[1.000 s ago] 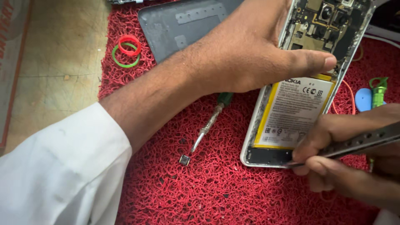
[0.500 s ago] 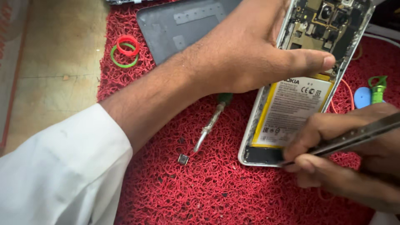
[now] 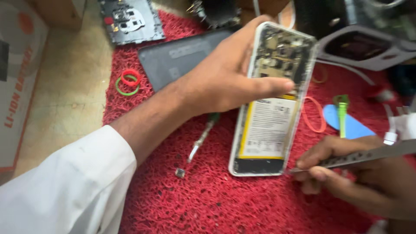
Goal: The person is repairing a disassembled smartphone. They use a screwdriver to remove screws and tweezers to manipulate internal components, including the battery and camera module, on a red mat.
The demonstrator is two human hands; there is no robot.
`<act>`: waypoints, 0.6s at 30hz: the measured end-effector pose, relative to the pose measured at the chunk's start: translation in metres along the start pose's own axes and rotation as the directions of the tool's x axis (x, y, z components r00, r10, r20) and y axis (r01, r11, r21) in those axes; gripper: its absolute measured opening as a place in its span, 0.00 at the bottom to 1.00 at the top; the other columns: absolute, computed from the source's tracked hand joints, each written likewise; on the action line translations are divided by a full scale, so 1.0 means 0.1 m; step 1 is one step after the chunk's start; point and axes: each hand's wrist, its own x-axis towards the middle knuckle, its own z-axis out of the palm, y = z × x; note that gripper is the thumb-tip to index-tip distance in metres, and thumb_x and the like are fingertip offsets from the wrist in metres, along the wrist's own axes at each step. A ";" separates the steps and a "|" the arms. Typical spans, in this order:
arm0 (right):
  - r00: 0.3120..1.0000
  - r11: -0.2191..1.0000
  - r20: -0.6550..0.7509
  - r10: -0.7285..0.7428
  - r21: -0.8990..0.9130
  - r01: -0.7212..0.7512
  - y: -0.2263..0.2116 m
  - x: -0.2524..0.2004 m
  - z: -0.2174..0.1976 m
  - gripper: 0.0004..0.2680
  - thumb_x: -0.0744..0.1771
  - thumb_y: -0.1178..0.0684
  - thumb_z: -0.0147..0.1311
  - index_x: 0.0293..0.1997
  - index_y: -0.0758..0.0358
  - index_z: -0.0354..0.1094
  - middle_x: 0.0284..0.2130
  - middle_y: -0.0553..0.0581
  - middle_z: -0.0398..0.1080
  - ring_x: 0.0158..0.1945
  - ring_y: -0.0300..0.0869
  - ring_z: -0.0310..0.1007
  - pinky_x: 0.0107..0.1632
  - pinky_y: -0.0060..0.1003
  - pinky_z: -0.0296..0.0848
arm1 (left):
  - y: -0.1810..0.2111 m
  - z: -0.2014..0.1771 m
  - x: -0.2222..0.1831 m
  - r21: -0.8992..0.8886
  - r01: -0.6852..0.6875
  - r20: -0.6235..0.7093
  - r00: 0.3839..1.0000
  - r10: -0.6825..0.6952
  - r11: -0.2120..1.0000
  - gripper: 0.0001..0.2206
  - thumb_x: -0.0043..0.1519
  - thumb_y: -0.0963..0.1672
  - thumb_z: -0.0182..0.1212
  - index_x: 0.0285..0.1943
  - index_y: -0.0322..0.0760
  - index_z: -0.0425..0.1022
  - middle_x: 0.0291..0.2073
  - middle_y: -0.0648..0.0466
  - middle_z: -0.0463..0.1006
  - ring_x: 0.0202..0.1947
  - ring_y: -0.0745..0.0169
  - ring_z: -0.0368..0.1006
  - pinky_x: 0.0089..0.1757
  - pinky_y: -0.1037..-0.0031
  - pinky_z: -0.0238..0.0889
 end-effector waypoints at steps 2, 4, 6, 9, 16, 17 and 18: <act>0.990 0.993 -0.141 0.018 0.119 -0.001 0.11 -0.24 0.16 0.06 0.69 0.61 0.53 0.49 0.70 0.74 0.37 0.60 0.77 0.38 0.42 0.80 0.39 0.35 0.85 | 0.01 0.03 0.00 0.020 0.047 0.006 0.999 -0.048 0.999 0.22 0.63 0.43 0.74 0.59 0.34 0.64 0.45 0.56 0.77 0.48 0.71 0.75 0.51 0.74 0.74; 0.945 0.974 -0.326 -0.036 0.201 0.107 0.16 -0.41 0.42 0.07 0.70 0.62 0.52 0.49 0.74 0.74 0.37 0.64 0.78 0.38 0.43 0.84 0.42 0.37 0.82 | 0.02 0.02 -0.01 0.107 0.074 -0.003 0.997 -0.074 0.992 0.21 0.62 0.43 0.73 0.57 0.36 0.65 0.43 0.57 0.77 0.46 0.72 0.75 0.50 0.75 0.73; 0.837 0.942 -0.547 0.021 0.292 0.166 0.10 -0.56 0.71 0.06 0.70 0.62 0.50 0.49 0.74 0.70 0.39 0.66 0.79 0.39 0.45 0.82 0.44 0.39 0.82 | 0.04 0.03 0.00 0.096 0.089 -0.026 0.996 -0.087 0.991 0.21 0.61 0.43 0.74 0.56 0.36 0.65 0.43 0.57 0.77 0.46 0.72 0.75 0.50 0.75 0.73; 0.642 0.925 -0.765 0.052 0.280 0.258 0.01 -0.65 1.02 0.07 0.70 0.61 0.48 0.51 0.73 0.67 0.40 0.67 0.79 0.40 0.47 0.81 0.46 0.41 0.82 | 0.06 0.03 0.00 0.082 0.108 -0.045 0.994 -0.105 0.991 0.22 0.59 0.43 0.74 0.56 0.36 0.66 0.43 0.57 0.78 0.46 0.70 0.76 0.49 0.74 0.73; 0.548 0.936 -0.836 0.026 0.212 0.280 0.48 -0.73 1.11 0.08 0.69 0.61 0.48 0.52 0.71 0.70 0.40 0.66 0.80 0.45 0.47 0.82 0.52 0.42 0.79 | 0.18 0.14 0.01 -0.149 0.084 -0.089 0.991 -0.098 0.985 0.24 0.55 0.39 0.73 0.60 0.35 0.67 0.47 0.53 0.79 0.46 0.65 0.77 0.47 0.69 0.75; 0.557 0.932 -0.829 0.052 0.241 0.272 0.61 -0.69 1.06 0.08 0.69 0.61 0.50 0.51 0.71 0.70 0.39 0.66 0.81 0.46 0.48 0.83 0.52 0.43 0.80 | 0.19 0.15 -0.01 -0.127 0.087 -0.132 0.986 -0.104 0.988 0.25 0.54 0.39 0.74 0.59 0.35 0.68 0.47 0.52 0.80 0.46 0.64 0.78 0.46 0.69 0.75; 0.567 0.926 -0.820 0.078 0.270 0.263 0.74 -0.65 1.01 0.08 0.68 0.60 0.51 0.50 0.71 0.69 0.39 0.66 0.82 0.46 0.49 0.84 0.52 0.43 0.80 | 0.20 0.15 -0.04 -0.170 0.082 -0.124 0.987 -0.104 0.982 0.25 0.53 0.38 0.74 0.59 0.35 0.68 0.47 0.52 0.80 0.46 0.64 0.78 0.47 0.69 0.75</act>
